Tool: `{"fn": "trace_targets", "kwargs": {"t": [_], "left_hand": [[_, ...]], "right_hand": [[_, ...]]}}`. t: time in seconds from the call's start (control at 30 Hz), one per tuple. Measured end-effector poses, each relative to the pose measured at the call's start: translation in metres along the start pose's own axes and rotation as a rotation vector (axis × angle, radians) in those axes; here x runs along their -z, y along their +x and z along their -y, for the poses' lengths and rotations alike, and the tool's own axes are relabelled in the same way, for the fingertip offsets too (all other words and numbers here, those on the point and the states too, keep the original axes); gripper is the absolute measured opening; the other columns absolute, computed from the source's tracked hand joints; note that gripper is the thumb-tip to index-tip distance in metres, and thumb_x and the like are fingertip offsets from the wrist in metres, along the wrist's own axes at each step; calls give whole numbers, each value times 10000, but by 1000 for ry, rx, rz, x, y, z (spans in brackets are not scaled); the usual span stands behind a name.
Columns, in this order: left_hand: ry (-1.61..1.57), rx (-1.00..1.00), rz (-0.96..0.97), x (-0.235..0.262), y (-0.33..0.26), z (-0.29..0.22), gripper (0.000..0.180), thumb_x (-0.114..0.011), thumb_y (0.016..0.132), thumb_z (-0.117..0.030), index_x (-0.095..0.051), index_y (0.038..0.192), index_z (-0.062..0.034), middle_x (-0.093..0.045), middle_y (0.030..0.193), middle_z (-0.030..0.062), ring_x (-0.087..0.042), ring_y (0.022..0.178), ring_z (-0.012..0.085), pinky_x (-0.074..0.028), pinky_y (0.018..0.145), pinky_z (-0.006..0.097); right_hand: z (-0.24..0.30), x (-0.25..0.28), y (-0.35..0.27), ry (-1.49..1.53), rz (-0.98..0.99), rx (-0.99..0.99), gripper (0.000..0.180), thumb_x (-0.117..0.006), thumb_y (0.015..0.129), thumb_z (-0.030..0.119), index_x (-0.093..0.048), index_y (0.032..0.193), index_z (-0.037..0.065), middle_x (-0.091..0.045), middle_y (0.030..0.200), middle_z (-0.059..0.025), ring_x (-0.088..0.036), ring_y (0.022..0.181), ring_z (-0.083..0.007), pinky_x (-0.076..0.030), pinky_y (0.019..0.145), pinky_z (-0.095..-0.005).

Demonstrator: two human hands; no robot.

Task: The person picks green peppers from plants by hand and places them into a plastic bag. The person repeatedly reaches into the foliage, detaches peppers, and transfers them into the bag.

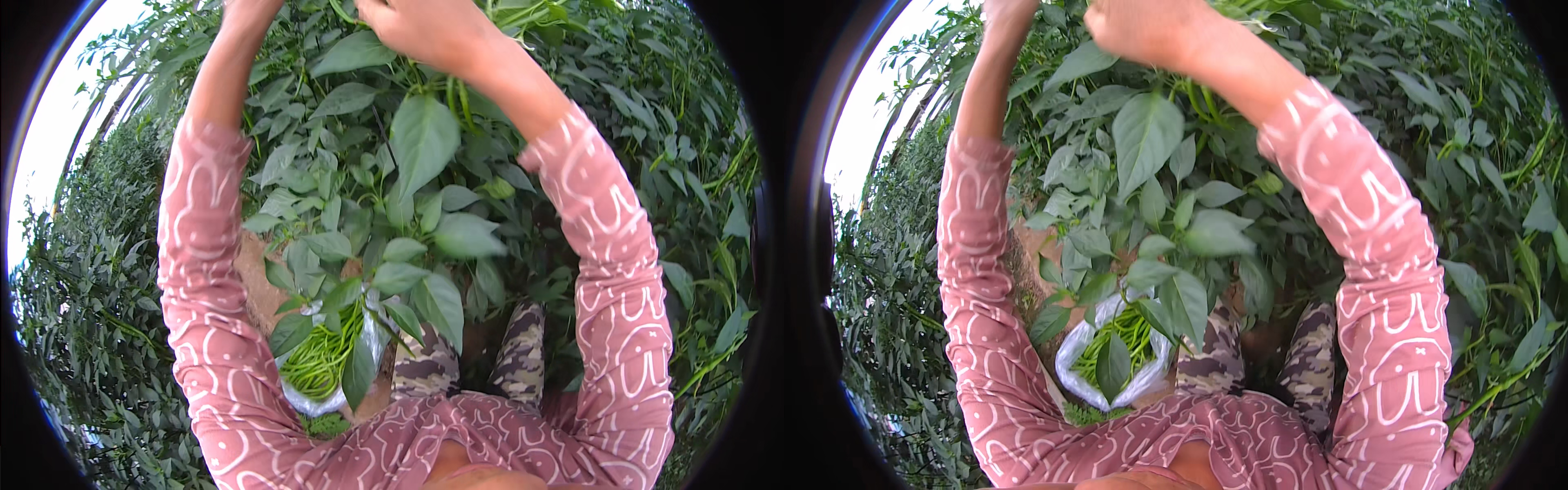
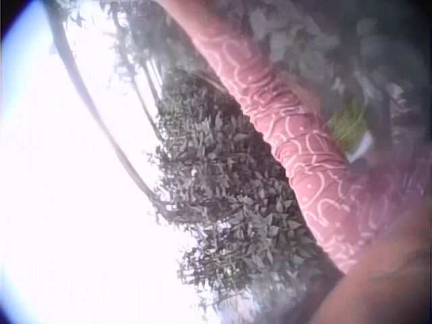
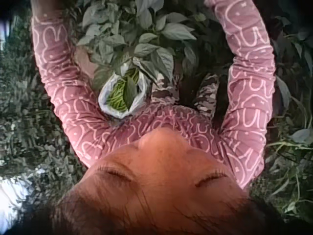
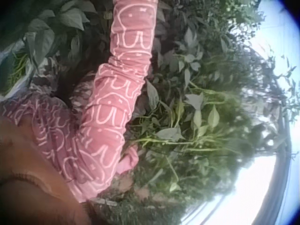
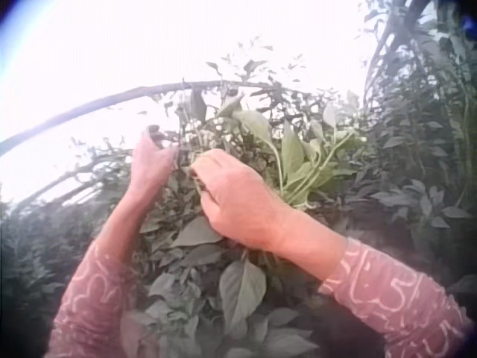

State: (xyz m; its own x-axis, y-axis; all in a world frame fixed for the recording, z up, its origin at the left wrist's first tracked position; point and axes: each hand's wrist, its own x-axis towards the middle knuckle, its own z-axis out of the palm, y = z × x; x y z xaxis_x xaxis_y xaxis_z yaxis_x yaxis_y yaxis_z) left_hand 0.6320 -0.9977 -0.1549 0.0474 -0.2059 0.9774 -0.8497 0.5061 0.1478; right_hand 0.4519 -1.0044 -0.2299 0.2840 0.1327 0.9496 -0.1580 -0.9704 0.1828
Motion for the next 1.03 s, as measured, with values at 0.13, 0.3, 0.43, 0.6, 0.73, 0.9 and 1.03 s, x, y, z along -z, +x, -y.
{"fn": "trace_targets", "kwargs": {"t": [0.13, 0.3, 0.43, 0.6, 0.73, 0.9, 1.03], "left_hand": [[-226, 313, 433, 58, -71, -9, 324, -673, 791, -176, -578, 1066, -32, -630, 883, 54, -608, 746, 125, -500, 630, 234], [-529, 714, 859, 77, -150, -26, 292, -596, 831, -109, -558, 1099, 0, -639, 954, 83, -621, 846, 153, -505, 729, 282], [-692, 891, 1094, 71, -182, -23, 550, -609, 856, -178, -364, 1286, 61, -542, 1179, 186, -575, 1034, 238, -493, 859, 339], [-855, 913, 1210, 52, -200, -27, 590, -578, 886, -216, -307, 1329, 62, -515, 1229, 190, -534, 1101, 244, -442, 926, 354], [-897, 981, 1196, 46, -198, -37, 502, -552, 901, -197, -355, 1298, 38, -555, 1168, 160, -550, 1064, 220, -440, 889, 321], [-943, 960, 1111, 46, -197, -33, 288, -545, 895, -181, -479, 1106, 4, -606, 963, 136, -583, 860, 195, -473, 774, 322], [-1052, 1012, 914, 45, -197, -24, 225, -580, 882, -170, -508, 1056, -46, -603, 969, 131, -613, 919, 237, -469, 887, 398]], "right_hand": [[78, 33, -49, -39, -133, 137, 206, -545, 700, -38, -576, 902, -18, -581, 844, -144, -569, 731, -264, -461, 657, -344], [166, 61, -117, 345, 89, -437, 193, -497, 693, -132, -574, 831, -21, -626, 830, -141, -607, 706, -207, -504, 631, -302], [220, 41, -162, 512, 374, -491, 204, -522, 664, -100, -553, 854, -33, -580, 838, -148, -601, 764, -260, -505, 655, -337], [233, 0, -179, 98, 342, -423, 228, -561, 720, -2, -540, 944, -37, -551, 959, -151, -593, 821, -260, -509, 647, -328], [223, -28, -173, -213, 476, -408, 235, -563, 725, 65, -541, 935, -37, -563, 955, -139, -587, 756, -222, -511, 604, -295], [193, -52, -161, -147, 484, -305, 73, -563, 696, 64, -578, 765, 47, -583, 784, -104, -574, 583, -267, -468, 546, -390], [155, -27, -152, -74, 246, -572, 164, -577, 725, 64, -646, 873, 80, -650, 783, -112, -651, 711, -278, -538, 652, -358]]}}
